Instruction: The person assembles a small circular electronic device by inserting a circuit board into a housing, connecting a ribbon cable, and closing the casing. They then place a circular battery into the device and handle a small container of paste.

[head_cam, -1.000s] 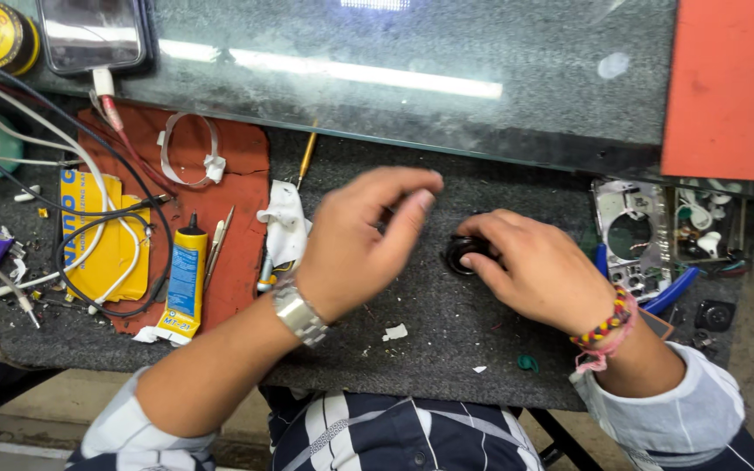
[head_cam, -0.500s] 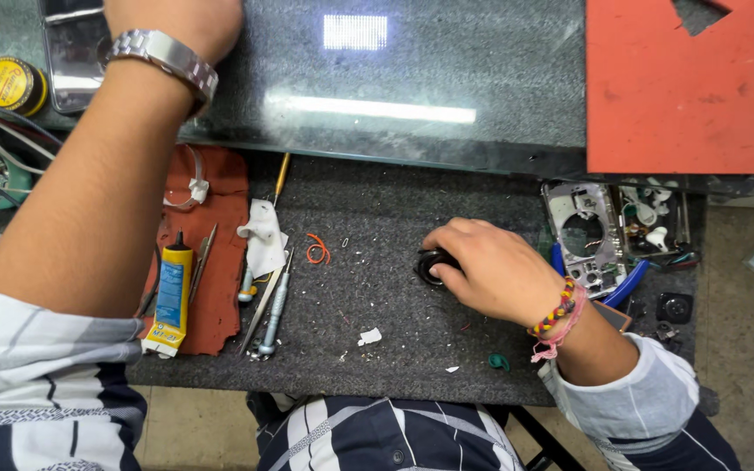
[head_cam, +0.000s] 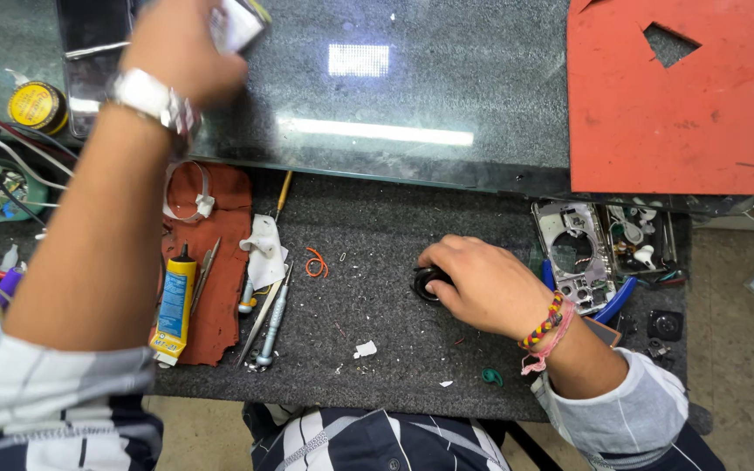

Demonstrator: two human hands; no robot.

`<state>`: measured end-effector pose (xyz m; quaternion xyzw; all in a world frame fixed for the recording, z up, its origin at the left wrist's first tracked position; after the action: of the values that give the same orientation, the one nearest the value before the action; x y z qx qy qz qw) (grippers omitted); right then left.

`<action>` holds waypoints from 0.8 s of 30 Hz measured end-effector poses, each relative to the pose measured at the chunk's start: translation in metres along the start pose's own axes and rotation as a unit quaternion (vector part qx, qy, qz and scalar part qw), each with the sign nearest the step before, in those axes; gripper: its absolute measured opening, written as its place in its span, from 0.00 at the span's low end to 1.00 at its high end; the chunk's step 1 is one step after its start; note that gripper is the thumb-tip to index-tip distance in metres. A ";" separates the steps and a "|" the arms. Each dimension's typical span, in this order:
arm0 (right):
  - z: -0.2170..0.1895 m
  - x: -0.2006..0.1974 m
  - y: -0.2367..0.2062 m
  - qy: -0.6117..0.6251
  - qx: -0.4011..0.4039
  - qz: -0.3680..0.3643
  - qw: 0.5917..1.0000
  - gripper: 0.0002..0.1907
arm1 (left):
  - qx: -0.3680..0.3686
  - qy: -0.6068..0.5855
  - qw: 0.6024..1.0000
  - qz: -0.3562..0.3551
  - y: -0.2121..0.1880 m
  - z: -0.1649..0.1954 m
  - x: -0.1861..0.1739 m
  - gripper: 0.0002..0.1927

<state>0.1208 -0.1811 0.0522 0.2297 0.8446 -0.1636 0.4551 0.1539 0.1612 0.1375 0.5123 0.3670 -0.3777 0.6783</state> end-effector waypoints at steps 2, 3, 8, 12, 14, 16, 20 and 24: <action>0.000 0.001 -0.001 -0.003 0.000 0.002 1.000 0.12 | 0.031 -0.108 0.994 0.010 -0.024 0.010 0.004 0.20; 0.000 0.002 -0.001 -0.003 -0.003 0.004 1.000 0.12 | 0.032 -0.152 0.988 -0.009 -0.035 0.015 0.007 0.19; 0.002 0.002 0.001 0.002 0.000 -0.003 1.000 0.12 | 0.231 -0.122 0.965 0.014 -0.074 0.052 -0.002 0.39; 0.003 0.000 0.002 0.004 -0.003 -0.011 1.000 0.13 | 0.198 -0.070 0.977 0.040 -0.093 0.062 -0.005 0.24; 0.002 0.000 0.003 -0.001 -0.002 -0.017 1.000 0.13 | 0.191 -0.085 0.977 0.039 -0.102 0.070 -0.006 0.15; 0.000 -0.002 0.003 -0.011 0.003 -0.026 1.000 0.13 | 0.211 -0.120 0.968 0.068 -0.115 0.083 -0.014 0.15; -0.007 -0.015 0.004 -0.024 -0.008 0.078 0.997 0.09 | 0.199 -0.229 0.951 0.058 -0.135 0.107 -0.030 0.12; -0.003 -0.032 -0.004 0.032 0.025 0.241 0.970 0.06 | 0.042 -0.405 0.910 -0.074 -0.138 0.110 -0.010 0.16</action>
<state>0.1314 -0.1909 0.0810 0.4428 0.7743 -0.0629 0.4476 0.0387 0.0291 0.1117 0.3144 0.0816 -0.6170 0.7168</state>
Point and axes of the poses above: each hand's wrist, its own y-axis towards the middle knuckle, its own x-axis out of the palm, z = x × y, the point moved 4 cm from there along y, towards the middle knuckle, and after that the axes turned 6 degrees about z, right-handed, at the moved point
